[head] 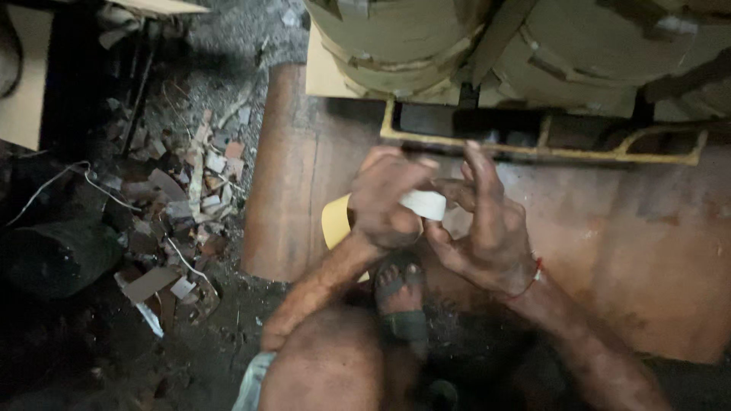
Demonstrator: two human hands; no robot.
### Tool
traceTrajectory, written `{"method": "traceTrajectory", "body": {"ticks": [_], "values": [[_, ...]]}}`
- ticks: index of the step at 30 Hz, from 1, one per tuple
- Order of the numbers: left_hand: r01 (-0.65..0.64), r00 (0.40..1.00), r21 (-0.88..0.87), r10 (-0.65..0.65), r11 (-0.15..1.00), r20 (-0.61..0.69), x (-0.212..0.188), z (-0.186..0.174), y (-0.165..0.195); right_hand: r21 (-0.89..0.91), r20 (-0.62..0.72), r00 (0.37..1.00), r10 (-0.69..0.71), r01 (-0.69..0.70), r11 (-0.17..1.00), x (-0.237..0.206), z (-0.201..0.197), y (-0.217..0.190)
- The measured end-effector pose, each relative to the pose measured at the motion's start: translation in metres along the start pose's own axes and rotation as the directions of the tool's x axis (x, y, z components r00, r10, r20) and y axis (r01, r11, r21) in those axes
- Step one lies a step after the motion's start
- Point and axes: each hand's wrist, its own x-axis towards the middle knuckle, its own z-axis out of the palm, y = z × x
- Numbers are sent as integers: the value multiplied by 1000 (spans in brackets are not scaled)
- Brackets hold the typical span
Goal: The person applies a yellow tape strip along the edge of a metal frame, then switches to a white tape roll and continues applying it along the same edge. The hands press and smooth the tape as it is laid down.
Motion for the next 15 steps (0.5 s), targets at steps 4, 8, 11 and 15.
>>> {"method": "traceTrajectory", "body": {"ticks": [4,8,11,15], "values": [[133,990,-48,-131,990,48,-3,3,-6,26,-98,995,-13,16,1000,-1,9,0],[536,739,-544,-670,646,-67,-13,11,-7,114,-141,990,30,-14,993,0,18,-2],[208,978,-101,-205,973,39,-16,8,-11,-29,45,999,23,-22,999,-3,7,7],[355,926,-252,-376,900,-38,-16,14,-15,-38,-7,1000,-8,8,999,-8,17,15]]}}
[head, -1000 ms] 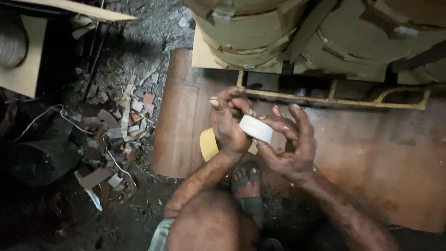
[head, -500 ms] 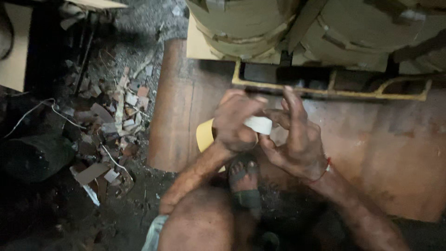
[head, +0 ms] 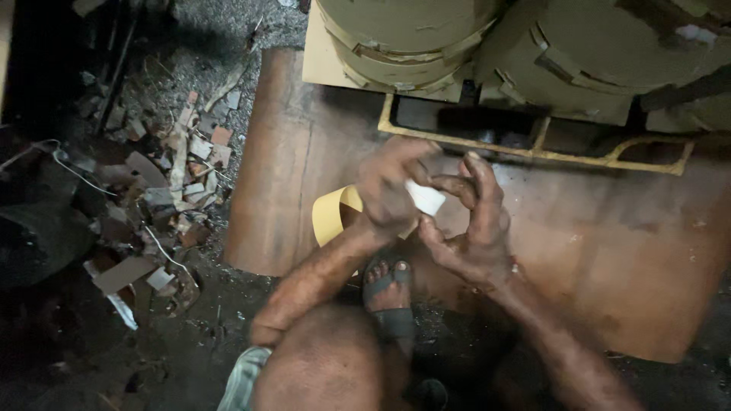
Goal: The person applies a yellow tape strip along the edge of a metal frame, then switches to a white tape roll and continues applying it along the same edge. The hands press and smooth the tape as it is laid down.
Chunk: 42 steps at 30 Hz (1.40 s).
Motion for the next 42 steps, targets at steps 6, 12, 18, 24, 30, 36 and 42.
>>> {"method": "traceTrajectory", "body": {"ticks": [6,12,18,24,30,36,42], "values": [[404,859,-391,-490,827,-149,-7,11,-11,92,-66,998,-17,23,995,5,12,0],[490,817,-416,-570,766,-87,-9,21,-19,21,-40,993,-112,113,993,6,-10,12],[393,878,-437,-472,809,-84,-12,20,-20,270,-36,994,106,-92,958,0,-11,25],[726,630,-651,-593,221,501,-30,29,0,881,-62,956,286,-83,466,-1,-27,58],[795,594,-361,-500,488,630,-44,48,6,955,4,944,330,-101,278,-5,-36,76],[872,482,-270,-625,408,614,-38,47,-7,994,-26,959,282,56,-97,5,-50,95],[843,537,-328,-651,426,536,-40,17,11,996,-49,974,223,63,-58,0,-63,88]]}}
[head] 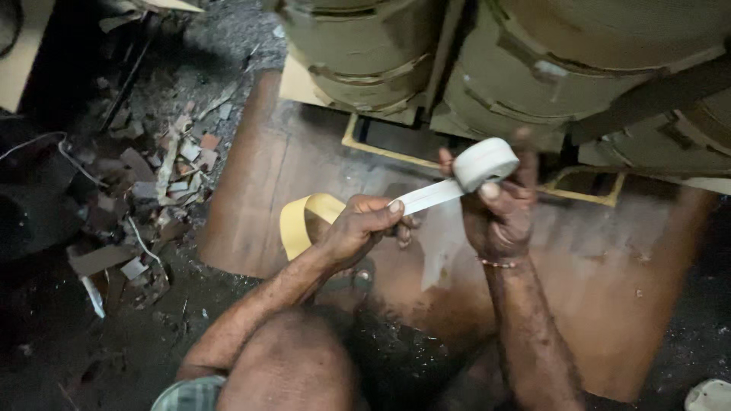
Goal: The person applies a yellow tape strip along the edge of a metal frame, then switches to a white tape roll and continues applying it along the same edge. The hands press and smooth the tape as it is laid down.
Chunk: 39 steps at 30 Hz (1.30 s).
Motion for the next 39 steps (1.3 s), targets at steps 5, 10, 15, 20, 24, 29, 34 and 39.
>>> {"method": "traceTrajectory", "body": {"ticks": [5,10,15,20,24,29,34,39], "values": [[-281,928,402,354,871,-117,-36,-4,28,-478,187,981,-59,143,867,-6,24,5],[-454,838,518,545,725,-28,-54,-27,48,-811,525,851,-21,508,292,-6,32,23],[-87,983,-260,40,962,-181,-27,-51,31,-951,300,925,231,273,144,-5,24,53],[12,981,-432,-94,902,-170,2,-73,-1,-965,97,945,312,13,261,-6,20,82],[30,957,-511,-172,859,-233,21,-90,-26,-982,-1,919,394,-76,174,-2,20,95],[168,939,-591,-310,789,-147,34,-101,-54,-966,85,879,469,189,-179,16,21,96],[196,960,-617,-277,762,-38,46,-101,-53,-943,180,872,455,285,-173,29,10,83],[102,979,-593,-186,799,-83,57,-116,-46,-931,-227,904,361,-310,191,36,-15,77]]}}
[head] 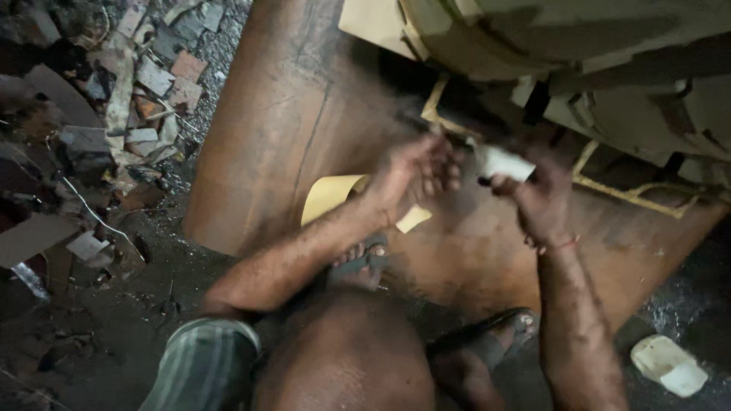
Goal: The person applies a yellow tape strip along the edge of a metal frame, then switches to a white tape roll and continues applying it along the same edge. The hands press and smooth the tape as it is laid down.
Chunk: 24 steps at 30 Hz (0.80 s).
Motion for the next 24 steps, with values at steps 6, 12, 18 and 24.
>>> {"method": "traceTrajectory", "body": {"ticks": [6,12,18,24], "values": [[-233,952,229,270,945,-145,52,-44,6,56,-158,910,384,-380,923,26,-5,4],[-39,975,339,-38,940,219,121,-63,6,61,-68,873,484,-481,875,53,1,-18],[-260,917,380,104,887,386,152,-55,6,-198,-9,870,493,-485,852,61,4,-18],[-250,966,618,150,745,209,156,-62,26,-551,184,974,134,-11,835,61,-4,-13]]}}
